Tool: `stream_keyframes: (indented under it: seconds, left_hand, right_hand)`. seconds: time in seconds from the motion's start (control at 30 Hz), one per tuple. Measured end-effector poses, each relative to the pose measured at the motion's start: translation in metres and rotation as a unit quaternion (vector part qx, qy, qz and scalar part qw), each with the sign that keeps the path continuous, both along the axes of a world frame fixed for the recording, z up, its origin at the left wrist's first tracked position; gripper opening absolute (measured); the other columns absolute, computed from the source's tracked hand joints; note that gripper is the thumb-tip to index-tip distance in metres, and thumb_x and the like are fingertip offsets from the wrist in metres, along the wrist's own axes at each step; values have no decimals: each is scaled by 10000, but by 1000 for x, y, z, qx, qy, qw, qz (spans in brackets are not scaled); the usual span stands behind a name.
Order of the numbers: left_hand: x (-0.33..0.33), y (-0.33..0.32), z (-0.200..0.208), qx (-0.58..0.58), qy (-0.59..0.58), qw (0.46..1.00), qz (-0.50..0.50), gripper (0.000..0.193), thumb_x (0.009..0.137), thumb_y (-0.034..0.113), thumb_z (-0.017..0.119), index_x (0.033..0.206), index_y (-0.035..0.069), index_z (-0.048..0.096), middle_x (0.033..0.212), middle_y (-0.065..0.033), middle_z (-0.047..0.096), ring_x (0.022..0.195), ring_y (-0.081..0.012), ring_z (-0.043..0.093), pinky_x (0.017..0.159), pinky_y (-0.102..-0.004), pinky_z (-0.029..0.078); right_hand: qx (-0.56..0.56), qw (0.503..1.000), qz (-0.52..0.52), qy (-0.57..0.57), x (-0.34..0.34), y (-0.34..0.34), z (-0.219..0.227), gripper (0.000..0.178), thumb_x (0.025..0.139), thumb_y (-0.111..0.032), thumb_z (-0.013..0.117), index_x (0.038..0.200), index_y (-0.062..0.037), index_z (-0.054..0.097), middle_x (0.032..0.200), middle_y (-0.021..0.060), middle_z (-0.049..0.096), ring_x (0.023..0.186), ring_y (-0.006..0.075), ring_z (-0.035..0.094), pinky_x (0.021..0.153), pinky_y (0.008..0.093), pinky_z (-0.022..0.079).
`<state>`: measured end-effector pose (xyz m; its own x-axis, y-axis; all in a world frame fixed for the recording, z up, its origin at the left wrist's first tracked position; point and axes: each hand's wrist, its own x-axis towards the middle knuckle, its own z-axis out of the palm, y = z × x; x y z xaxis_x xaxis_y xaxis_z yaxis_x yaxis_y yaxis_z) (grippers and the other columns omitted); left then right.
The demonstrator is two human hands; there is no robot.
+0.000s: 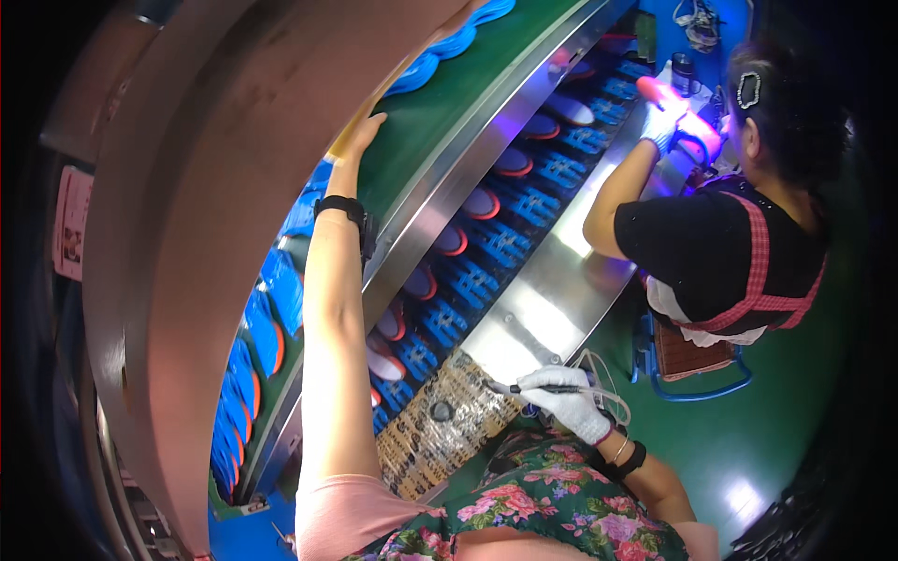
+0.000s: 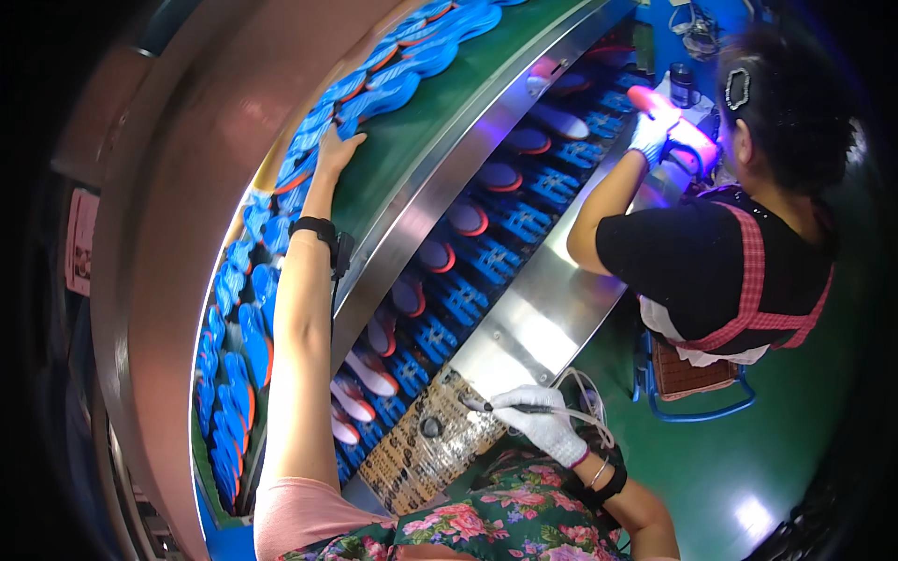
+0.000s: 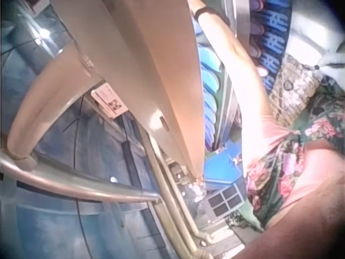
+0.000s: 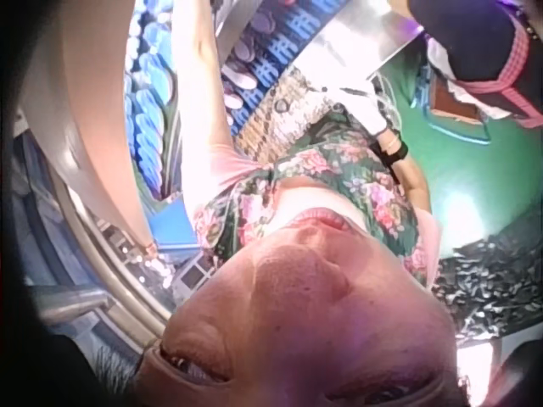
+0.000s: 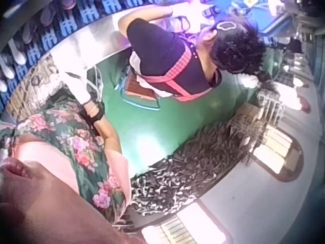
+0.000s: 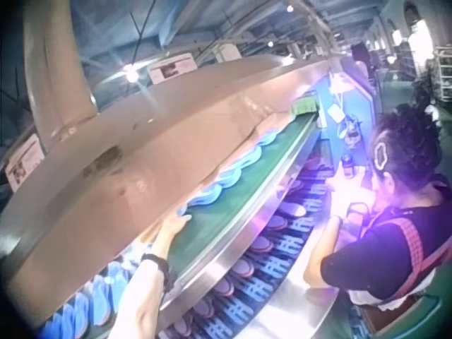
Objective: Apply glue or sealant to blue shoe soles using a brush tool.
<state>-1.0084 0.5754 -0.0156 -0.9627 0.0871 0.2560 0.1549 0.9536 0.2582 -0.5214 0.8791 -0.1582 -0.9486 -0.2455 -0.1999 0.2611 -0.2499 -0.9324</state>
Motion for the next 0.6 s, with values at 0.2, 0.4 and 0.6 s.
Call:
stream_keyframes:
  seconds: [0.2, 0.4, 0.6]
  left_hand:
    - [-33, 19, -23, -2, -17, 993, 115, 874, 732, 402, 863, 1422, -37, 557, 1341, -286, 612, 1240, -348, 615, 1067, -435, 475]
    - [-3, -6, -26, 189, -73, 979, 26, 453, 785, 315, 859, 1101, 19, 723, 852, -54, 691, 751, -104, 590, 655, -269, 453]
    - [84, 22, 26, 237, -45, 970, -11, 616, 780, 368, 858, 1266, 38, 672, 922, -54, 661, 851, -148, 603, 761, -281, 474]
  right_hand:
    - [-20, 998, -54, -17, -4, 22, -14, 145, 874, -37, 767, 1012, 0, 790, 996, 85, 757, 864, 134, 691, 789, 268, 551]
    - [-26, 999, -22, -26, -19, 24, -13, 146, 895, -50, 751, 1025, 7, 784, 1028, 104, 751, 885, 148, 695, 801, 279, 555]
    - [-9, 999, -8, 31, -19, 11, -20, 137, 868, -31, 766, 999, -4, 792, 965, 98, 771, 889, 166, 723, 823, 288, 564]
